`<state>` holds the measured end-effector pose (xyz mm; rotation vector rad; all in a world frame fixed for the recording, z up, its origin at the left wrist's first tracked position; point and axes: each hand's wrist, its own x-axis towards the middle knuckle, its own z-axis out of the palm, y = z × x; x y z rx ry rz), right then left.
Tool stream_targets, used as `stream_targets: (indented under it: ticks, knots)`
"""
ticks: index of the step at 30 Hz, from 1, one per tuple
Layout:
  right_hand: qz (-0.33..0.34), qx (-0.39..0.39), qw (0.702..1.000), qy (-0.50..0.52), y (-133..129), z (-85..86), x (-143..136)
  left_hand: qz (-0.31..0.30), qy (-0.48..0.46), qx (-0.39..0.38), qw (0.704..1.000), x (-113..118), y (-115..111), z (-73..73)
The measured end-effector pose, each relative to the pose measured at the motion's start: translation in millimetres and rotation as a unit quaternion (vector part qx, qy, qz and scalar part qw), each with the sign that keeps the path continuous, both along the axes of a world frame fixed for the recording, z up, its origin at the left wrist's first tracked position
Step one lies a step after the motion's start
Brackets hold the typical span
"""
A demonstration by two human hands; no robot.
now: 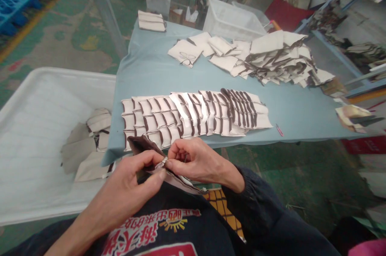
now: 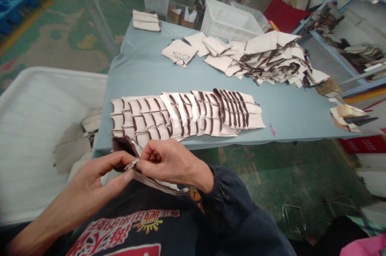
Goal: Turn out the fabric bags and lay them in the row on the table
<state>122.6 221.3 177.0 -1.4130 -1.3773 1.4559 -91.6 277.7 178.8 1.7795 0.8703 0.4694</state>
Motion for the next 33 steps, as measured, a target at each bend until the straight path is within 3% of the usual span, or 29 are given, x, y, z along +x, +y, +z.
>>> stream_targets:
  ticks: [7, 9, 11, 13, 15, 17, 19, 23, 27, 33]
  knots:
    - [0.017, -0.005, 1.000, -0.001, -6.4, -7.6, 0.5, -0.040, 0.034, 0.040, 0.998, -5.3, -1.9, -8.0]
    - [0.008, 0.034, 0.999, -0.033, -8.9, -10.5, 1.3, -0.047, 0.027, 0.051, 0.997, -7.7, -3.2, -12.4]
    - [-0.007, 0.133, 0.986, -0.097, -11.6, -14.2, 2.1, -0.048, 0.019, 0.062, 0.997, -9.2, -4.6, -14.7]
    - [-0.002, 0.265, 0.947, -0.180, -14.2, -18.0, 2.7, -0.047, 0.013, 0.078, 0.996, -9.2, -5.8, -14.7]
    - [0.019, 0.375, 0.888, -0.264, -16.0, -20.4, 2.9, -0.046, 0.015, 0.097, 0.994, -8.1, -6.8, -13.4]
    - [0.036, 0.420, 0.843, -0.335, -17.1, -20.0, 2.5, -0.042, 0.028, 0.117, 0.992, -6.5, -7.6, -12.1]
    - [0.047, 0.410, 0.827, -0.383, -17.5, -17.0, 1.4, -0.035, 0.036, 0.138, 0.989, -4.4, -8.2, -11.0]
    - [0.049, 0.348, 0.844, -0.405, -17.8, -10.0, -3.3, -0.012, 0.029, 0.153, 0.988, 2.8, -9.2, -6.3]
    - [-0.008, 0.302, 0.876, -0.377, -19.3, -10.4, -11.8, 0.037, 0.028, 0.141, 0.989, 12.0, -11.1, -0.9]
    - [-0.118, 0.157, 0.960, -0.198, -20.1, -17.2, -28.0, 0.079, 0.038, 0.073, 0.993, 18.0, -11.6, -7.0]
